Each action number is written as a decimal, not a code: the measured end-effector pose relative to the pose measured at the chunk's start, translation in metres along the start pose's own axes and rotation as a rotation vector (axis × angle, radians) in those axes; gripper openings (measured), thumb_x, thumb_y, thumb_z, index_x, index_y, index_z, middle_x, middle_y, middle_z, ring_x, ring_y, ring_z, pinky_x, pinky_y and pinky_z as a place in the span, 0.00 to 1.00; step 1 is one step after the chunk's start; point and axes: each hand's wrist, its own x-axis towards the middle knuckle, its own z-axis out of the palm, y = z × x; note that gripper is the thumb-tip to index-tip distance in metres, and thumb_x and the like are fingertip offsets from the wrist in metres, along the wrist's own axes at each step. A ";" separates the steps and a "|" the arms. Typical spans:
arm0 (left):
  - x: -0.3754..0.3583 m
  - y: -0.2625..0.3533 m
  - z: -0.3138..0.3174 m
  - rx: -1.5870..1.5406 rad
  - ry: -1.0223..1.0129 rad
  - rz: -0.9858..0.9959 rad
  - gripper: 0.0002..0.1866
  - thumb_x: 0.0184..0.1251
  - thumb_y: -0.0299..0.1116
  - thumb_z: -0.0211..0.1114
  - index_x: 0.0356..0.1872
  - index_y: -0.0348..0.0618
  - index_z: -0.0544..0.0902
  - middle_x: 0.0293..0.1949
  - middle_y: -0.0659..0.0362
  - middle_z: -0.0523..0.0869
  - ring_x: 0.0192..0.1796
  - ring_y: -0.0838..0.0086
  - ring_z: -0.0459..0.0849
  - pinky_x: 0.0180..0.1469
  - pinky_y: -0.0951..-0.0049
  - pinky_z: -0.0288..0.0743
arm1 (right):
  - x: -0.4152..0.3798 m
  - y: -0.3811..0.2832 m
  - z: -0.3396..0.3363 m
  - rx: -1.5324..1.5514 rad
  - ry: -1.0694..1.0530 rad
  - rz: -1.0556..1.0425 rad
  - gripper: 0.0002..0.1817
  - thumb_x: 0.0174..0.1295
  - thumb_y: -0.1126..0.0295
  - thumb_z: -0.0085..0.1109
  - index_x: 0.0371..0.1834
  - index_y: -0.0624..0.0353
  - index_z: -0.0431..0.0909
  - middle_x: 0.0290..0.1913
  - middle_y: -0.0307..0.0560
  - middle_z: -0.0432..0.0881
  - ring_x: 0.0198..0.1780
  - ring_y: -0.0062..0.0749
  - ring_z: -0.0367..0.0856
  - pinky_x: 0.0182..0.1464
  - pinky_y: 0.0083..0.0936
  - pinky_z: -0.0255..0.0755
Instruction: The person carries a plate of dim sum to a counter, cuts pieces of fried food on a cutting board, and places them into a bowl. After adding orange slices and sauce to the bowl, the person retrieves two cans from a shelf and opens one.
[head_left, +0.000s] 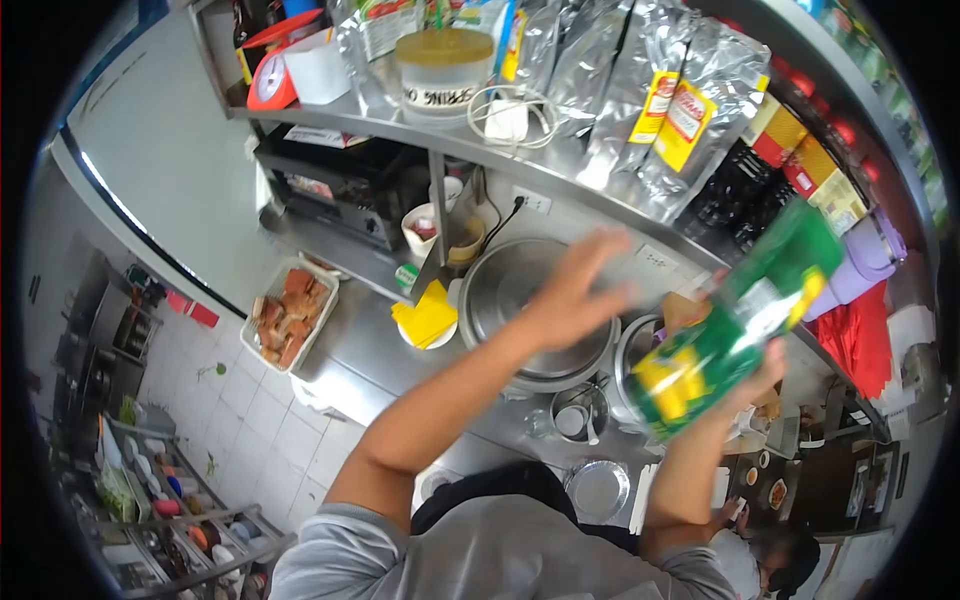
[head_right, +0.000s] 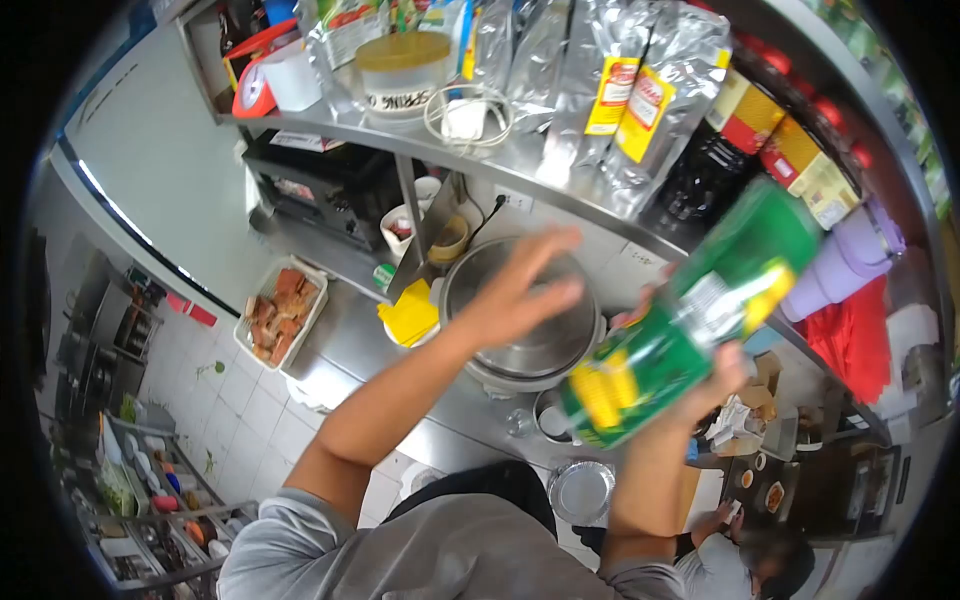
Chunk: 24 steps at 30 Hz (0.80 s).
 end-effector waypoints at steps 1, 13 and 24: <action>-0.033 0.020 -0.006 -0.504 -0.210 -0.204 0.43 0.61 0.54 0.63 0.70 0.38 0.58 0.71 0.53 0.59 0.74 0.63 0.52 0.73 0.62 0.46 | -0.015 0.025 -0.008 0.052 -0.048 0.062 0.44 0.51 0.44 0.56 0.65 0.64 0.59 0.56 0.55 0.72 0.47 0.43 0.78 0.38 0.44 0.81; -0.350 -0.047 0.012 -0.942 0.001 -1.071 0.46 0.52 0.30 0.74 0.71 0.43 0.55 0.60 0.57 0.71 0.63 0.71 0.69 0.65 0.69 0.62 | -0.181 0.212 -0.119 0.062 0.002 0.987 0.36 0.58 0.62 0.56 0.70 0.55 0.55 0.60 0.52 0.72 0.58 0.46 0.75 0.62 0.44 0.69; -0.465 -0.175 0.018 -0.207 0.456 -1.120 0.43 0.42 0.32 0.78 0.61 0.39 0.64 0.52 0.54 0.77 0.54 0.68 0.77 0.56 0.68 0.71 | -0.245 0.375 -0.240 -1.269 -0.412 1.432 0.43 0.48 0.54 0.68 0.68 0.50 0.59 0.61 0.57 0.68 0.58 0.48 0.73 0.53 0.42 0.74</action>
